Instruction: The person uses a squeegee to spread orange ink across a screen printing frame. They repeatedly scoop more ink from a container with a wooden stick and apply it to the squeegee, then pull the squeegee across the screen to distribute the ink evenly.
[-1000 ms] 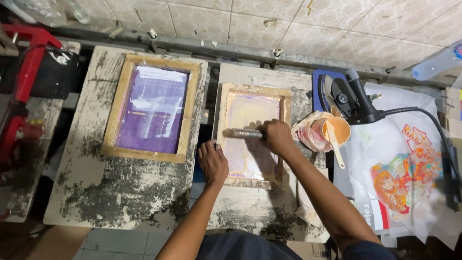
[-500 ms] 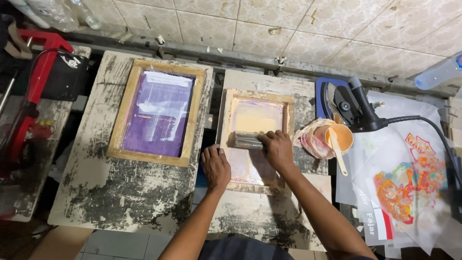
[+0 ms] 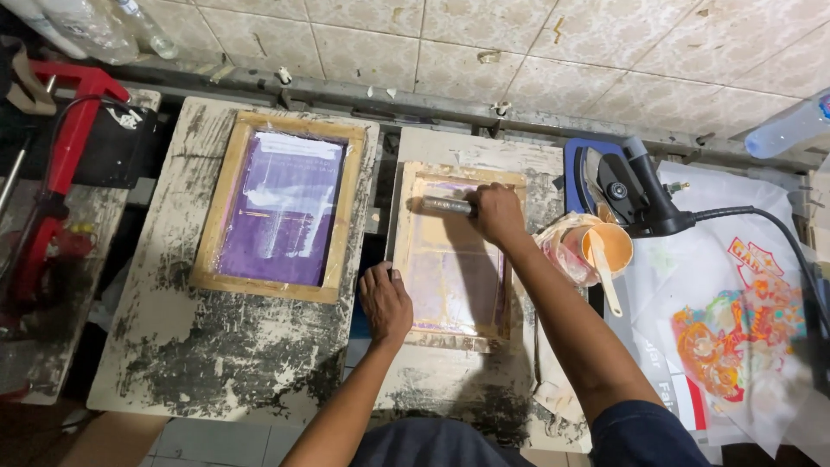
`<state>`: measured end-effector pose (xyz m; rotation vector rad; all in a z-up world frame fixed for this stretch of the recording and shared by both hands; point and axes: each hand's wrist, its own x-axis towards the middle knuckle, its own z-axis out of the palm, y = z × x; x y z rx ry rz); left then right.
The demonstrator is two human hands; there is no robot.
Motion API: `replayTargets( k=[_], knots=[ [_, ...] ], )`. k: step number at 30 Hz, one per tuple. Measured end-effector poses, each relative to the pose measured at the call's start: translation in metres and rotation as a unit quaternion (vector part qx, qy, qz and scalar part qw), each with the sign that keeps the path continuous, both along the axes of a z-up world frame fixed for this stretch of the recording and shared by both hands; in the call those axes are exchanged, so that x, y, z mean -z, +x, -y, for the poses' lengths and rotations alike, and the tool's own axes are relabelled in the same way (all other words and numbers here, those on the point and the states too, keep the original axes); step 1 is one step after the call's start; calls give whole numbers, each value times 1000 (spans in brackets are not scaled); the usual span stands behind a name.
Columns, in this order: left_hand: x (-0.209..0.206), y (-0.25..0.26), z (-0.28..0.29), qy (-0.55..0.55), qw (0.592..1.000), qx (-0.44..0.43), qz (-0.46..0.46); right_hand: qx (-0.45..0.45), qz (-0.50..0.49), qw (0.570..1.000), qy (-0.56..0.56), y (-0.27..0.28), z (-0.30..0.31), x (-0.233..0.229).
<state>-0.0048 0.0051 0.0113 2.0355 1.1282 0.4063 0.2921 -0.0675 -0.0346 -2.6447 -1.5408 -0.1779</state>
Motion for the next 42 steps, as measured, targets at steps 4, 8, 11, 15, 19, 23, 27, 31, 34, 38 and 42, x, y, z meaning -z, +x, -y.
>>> replayTargets(
  k=[4, 8, 11, 15, 19, 23, 27, 31, 34, 38, 42],
  knots=[
    [2, 1, -5, 3, 1000, 12, 10, -18, -46, 999, -12, -46, 29, -21],
    [1, 3, -4, 12, 1000, 14, 10, -25, -90, 995, -29, -79, 52, -39],
    [-1, 3, -4, 20, 1000, 12, 21, -26, -93, 995, -17, -60, 50, -31],
    [4, -1, -3, 32, 999, 25, 16, -23, -39, 999, 8, -42, 26, -26],
    [3, 0, -1, 13, 999, 17, 27, 23, 20, 996, 83, -54, 21, -17],
    [2, 0, -2, 8, 999, 18, 34, 13, -4, 995, 98, -98, 46, -30],
    [6, 3, -4, 21, 999, 20, 23, 4, -42, 999, 32, -72, 49, -20],
    [5, 4, -3, 13, 1000, 16, 16, 21, -3, 999, 38, -25, 15, -16],
    [8, 0, -1, 14, 1000, 19, 11, 25, 5, 999, 37, -6, -4, 2],
    [4, 0, -3, 15, 1000, 18, 17, 15, -11, 1000, 12, -37, 2, -37],
    [1, 1, -5, 5, 1000, 18, 19, 9, -79, 997, 1, -66, 32, -16]
  ],
)
